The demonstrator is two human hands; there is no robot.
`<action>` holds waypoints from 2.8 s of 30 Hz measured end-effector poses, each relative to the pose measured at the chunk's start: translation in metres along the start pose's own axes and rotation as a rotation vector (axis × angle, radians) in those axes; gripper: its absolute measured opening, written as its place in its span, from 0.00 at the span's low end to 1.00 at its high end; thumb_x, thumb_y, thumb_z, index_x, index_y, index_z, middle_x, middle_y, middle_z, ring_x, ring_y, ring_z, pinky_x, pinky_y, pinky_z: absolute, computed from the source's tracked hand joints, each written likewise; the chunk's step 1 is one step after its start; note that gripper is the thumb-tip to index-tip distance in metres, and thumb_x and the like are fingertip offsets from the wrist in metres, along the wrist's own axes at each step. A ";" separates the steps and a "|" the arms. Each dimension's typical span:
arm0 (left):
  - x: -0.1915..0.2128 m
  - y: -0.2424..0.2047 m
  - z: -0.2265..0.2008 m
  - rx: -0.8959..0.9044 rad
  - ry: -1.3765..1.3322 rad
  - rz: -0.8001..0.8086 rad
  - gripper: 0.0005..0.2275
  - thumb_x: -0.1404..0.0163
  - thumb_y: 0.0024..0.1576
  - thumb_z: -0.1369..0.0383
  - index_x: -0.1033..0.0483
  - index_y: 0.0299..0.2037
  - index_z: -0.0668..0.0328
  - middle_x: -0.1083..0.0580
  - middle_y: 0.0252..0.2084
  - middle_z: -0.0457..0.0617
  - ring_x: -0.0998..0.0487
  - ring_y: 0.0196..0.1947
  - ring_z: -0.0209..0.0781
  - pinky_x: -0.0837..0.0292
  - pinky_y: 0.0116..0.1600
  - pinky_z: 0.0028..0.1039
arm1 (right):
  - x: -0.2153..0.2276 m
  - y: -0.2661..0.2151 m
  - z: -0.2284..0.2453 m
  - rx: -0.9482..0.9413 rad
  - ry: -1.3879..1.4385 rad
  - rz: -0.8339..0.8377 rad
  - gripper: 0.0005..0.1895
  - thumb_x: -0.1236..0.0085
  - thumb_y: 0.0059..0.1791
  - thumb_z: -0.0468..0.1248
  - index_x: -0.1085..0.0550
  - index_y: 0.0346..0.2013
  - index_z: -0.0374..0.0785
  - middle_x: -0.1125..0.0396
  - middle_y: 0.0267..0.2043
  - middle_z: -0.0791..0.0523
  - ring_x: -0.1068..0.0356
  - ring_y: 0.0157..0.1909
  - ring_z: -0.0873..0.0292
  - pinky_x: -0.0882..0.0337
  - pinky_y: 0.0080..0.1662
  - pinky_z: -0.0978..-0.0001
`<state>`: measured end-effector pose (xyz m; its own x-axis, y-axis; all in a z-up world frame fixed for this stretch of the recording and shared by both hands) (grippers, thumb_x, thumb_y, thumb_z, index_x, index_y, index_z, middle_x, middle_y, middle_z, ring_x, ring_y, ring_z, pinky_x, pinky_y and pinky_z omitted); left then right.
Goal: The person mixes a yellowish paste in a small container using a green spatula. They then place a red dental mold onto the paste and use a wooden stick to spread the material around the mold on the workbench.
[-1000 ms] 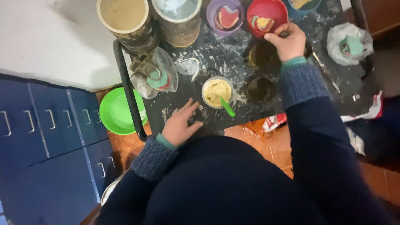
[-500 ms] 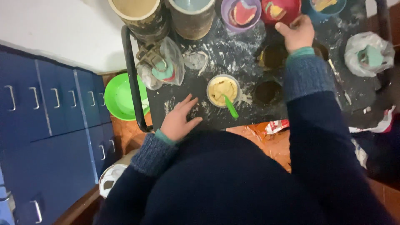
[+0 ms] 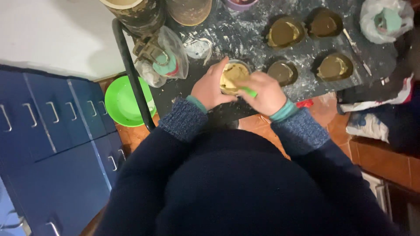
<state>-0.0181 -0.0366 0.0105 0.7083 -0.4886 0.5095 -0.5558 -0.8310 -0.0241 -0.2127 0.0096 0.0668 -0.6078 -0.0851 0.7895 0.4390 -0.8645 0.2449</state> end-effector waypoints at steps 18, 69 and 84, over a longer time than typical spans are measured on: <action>0.002 0.002 0.001 0.087 -0.059 0.045 0.51 0.30 0.40 0.62 0.51 0.75 0.47 0.37 0.69 0.58 0.29 0.64 0.56 0.31 0.64 0.37 | 0.006 0.012 -0.009 0.014 0.126 0.187 0.09 0.34 0.47 0.37 0.20 0.41 0.39 0.25 0.36 0.51 0.25 0.36 0.52 0.24 0.41 0.62; 0.021 0.005 -0.024 0.163 0.221 0.149 0.55 0.30 0.35 0.55 0.52 0.74 0.48 0.30 0.64 0.53 0.27 0.58 0.56 0.40 0.57 0.52 | -0.003 0.012 -0.041 -0.144 -0.117 -0.254 0.13 0.31 0.50 0.38 0.19 0.45 0.35 0.25 0.39 0.49 0.26 0.40 0.50 0.26 0.43 0.60; -0.022 -0.002 0.001 -0.149 -1.541 0.108 0.32 0.56 0.65 0.51 0.54 0.76 0.52 0.37 0.70 0.52 0.32 0.69 0.49 0.24 0.65 0.46 | 0.075 0.053 0.042 0.087 -0.665 0.333 0.09 0.43 0.47 0.38 0.21 0.40 0.46 0.27 0.35 0.57 0.26 0.39 0.52 0.26 0.40 0.59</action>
<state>-0.0319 -0.0240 -0.0014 0.3580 -0.4119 -0.8380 -0.6027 -0.7874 0.1295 -0.2072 -0.0221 0.1622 0.0826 0.0058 0.9966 0.5976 -0.8006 -0.0448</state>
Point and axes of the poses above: each hand's wrist, its own y-axis towards the middle knuckle, its own x-axis out of the back of the hand, z = x × y, the point moved 3 cm from there along y, towards the middle knuckle
